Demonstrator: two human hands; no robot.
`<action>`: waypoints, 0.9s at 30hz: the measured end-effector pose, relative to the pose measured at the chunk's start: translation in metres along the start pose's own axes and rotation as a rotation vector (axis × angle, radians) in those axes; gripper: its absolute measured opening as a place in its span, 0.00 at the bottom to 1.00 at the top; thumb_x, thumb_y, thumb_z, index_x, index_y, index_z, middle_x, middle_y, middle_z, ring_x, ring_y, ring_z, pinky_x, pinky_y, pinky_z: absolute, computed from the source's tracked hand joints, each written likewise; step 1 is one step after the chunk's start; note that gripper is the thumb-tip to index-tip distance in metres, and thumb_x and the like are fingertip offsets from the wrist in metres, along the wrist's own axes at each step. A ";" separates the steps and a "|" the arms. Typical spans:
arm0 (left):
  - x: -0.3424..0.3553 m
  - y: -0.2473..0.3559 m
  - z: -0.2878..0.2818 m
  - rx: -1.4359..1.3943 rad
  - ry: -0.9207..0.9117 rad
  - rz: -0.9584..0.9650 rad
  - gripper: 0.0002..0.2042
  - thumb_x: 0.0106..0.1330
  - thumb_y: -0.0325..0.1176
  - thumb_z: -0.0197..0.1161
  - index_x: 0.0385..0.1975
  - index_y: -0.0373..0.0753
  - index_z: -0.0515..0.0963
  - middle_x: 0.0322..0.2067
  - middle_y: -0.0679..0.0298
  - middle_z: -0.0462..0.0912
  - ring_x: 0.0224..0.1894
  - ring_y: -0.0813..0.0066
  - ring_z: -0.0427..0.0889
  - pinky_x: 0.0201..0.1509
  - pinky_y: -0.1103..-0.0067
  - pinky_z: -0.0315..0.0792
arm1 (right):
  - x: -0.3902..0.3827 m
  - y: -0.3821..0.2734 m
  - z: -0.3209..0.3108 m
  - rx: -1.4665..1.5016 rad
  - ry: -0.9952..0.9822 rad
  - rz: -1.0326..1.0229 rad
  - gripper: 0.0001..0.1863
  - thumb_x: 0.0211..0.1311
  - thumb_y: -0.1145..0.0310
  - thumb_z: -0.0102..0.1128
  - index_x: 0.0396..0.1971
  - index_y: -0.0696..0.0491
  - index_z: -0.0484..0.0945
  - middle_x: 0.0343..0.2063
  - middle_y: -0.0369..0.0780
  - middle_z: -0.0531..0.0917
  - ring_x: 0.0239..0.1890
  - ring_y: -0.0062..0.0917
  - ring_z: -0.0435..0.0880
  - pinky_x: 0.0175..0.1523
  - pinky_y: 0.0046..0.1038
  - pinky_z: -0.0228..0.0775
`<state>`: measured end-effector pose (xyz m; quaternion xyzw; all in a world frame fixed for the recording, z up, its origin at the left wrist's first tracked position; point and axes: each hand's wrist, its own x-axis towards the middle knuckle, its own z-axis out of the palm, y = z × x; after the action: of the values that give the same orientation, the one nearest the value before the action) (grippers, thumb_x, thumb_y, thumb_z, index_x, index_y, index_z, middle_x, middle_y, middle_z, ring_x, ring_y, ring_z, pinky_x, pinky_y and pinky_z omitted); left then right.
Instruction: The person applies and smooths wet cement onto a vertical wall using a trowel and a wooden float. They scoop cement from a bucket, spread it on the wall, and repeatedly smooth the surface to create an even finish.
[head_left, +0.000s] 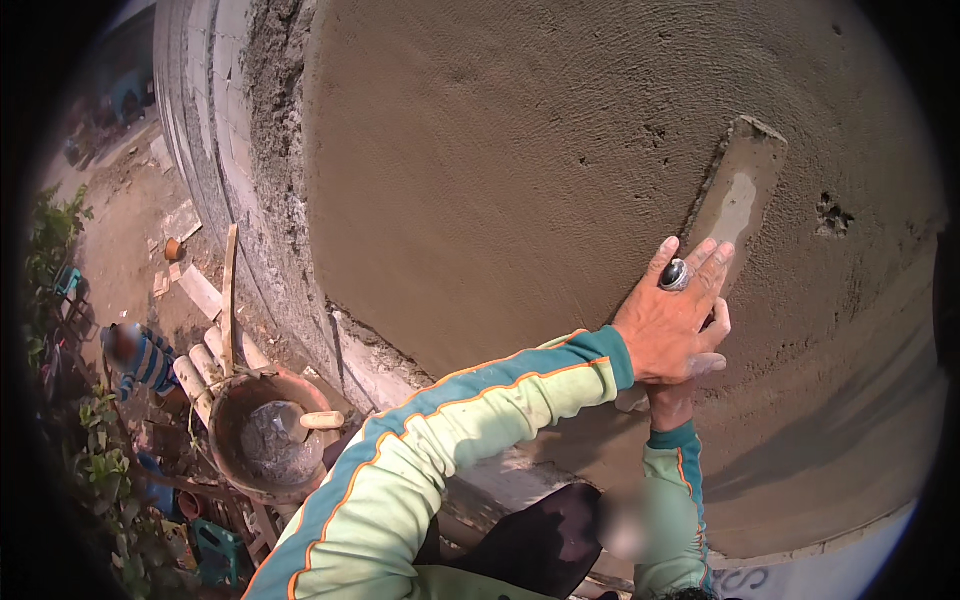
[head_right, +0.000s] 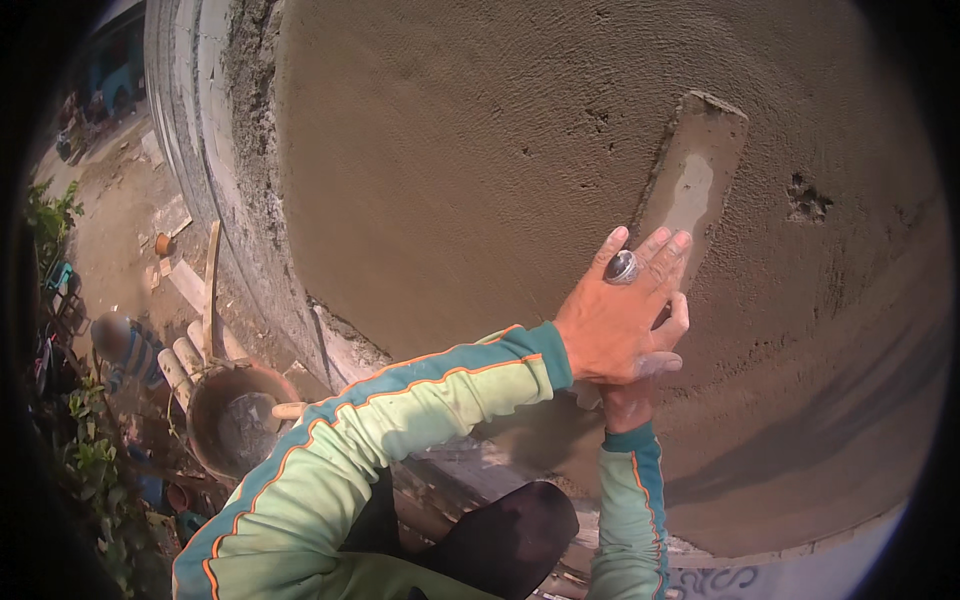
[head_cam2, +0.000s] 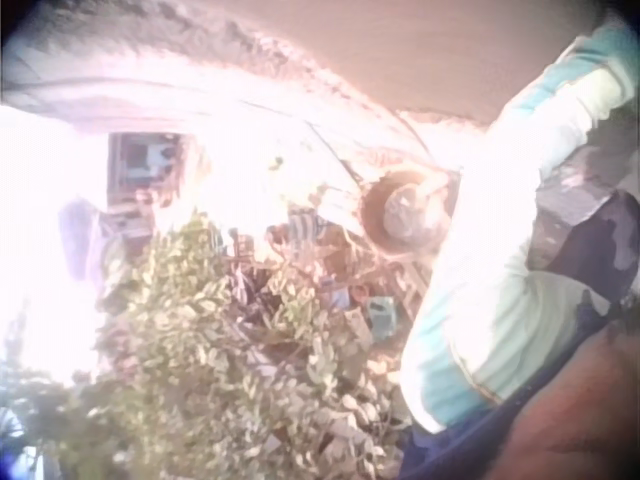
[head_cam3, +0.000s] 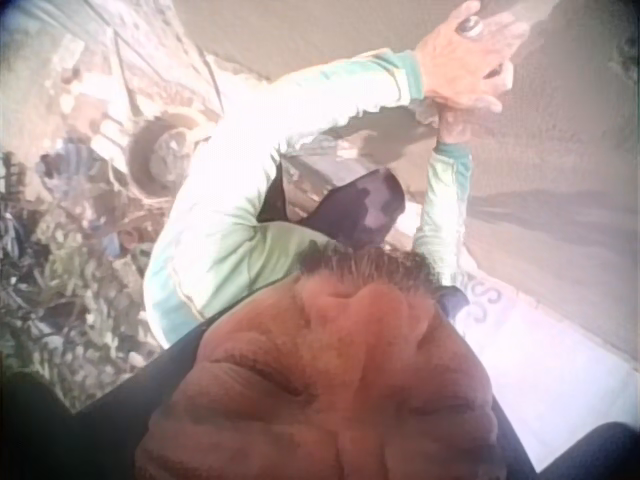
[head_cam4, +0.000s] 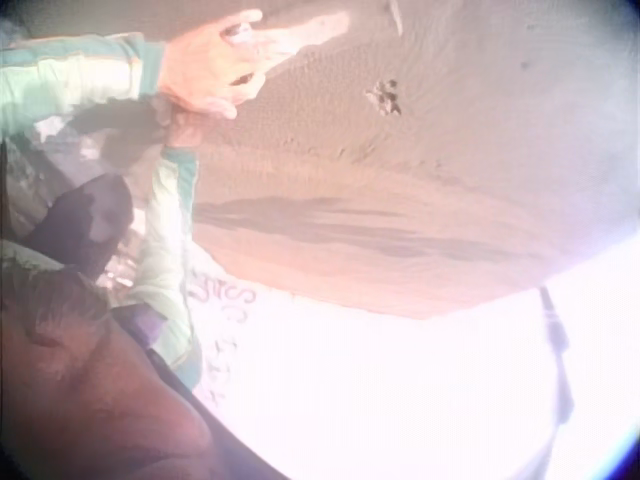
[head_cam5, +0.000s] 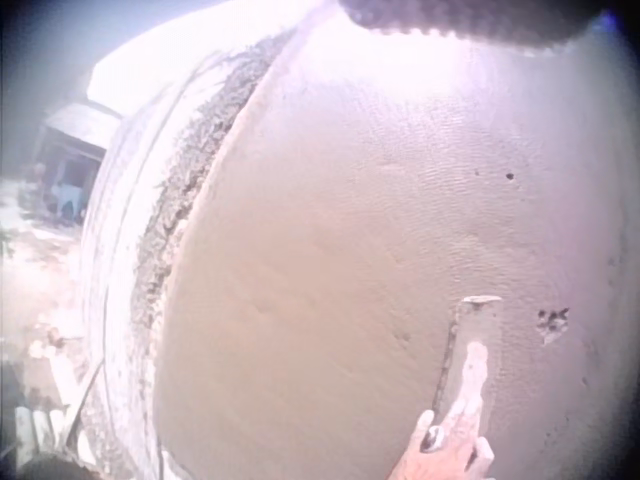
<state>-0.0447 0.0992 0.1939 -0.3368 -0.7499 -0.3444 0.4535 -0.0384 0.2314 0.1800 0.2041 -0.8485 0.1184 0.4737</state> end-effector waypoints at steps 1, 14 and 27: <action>-0.008 -0.012 -0.015 0.056 -0.005 -0.026 0.52 0.65 0.67 0.64 0.77 0.28 0.61 0.81 0.45 0.52 0.85 0.49 0.47 0.84 0.44 0.39 | 0.000 -0.015 0.016 0.057 -0.014 0.010 0.40 0.67 0.55 0.72 0.73 0.57 0.67 0.67 0.48 0.67 0.67 0.45 0.72 0.68 0.45 0.70; -0.097 -0.038 -0.033 0.005 -0.261 -0.225 0.51 0.67 0.68 0.59 0.79 0.31 0.57 0.84 0.48 0.42 0.85 0.47 0.40 0.83 0.43 0.42 | -0.083 -0.050 0.073 -0.125 -0.218 -0.016 0.37 0.67 0.56 0.68 0.71 0.56 0.69 0.65 0.51 0.68 0.65 0.49 0.70 0.67 0.47 0.69; -0.116 -0.154 -0.077 -0.139 0.203 -0.589 0.50 0.76 0.64 0.49 0.81 0.26 0.42 0.83 0.38 0.35 0.85 0.38 0.34 0.85 0.52 0.32 | 0.023 -0.126 0.139 -0.029 -0.385 -0.390 0.30 0.67 0.66 0.62 0.68 0.57 0.71 0.68 0.48 0.74 0.52 0.48 0.80 0.53 0.46 0.80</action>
<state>-0.0947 -0.0690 0.0829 -0.0993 -0.7409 -0.5430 0.3826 -0.0958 0.0593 0.1277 0.3755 -0.8693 -0.0283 0.3203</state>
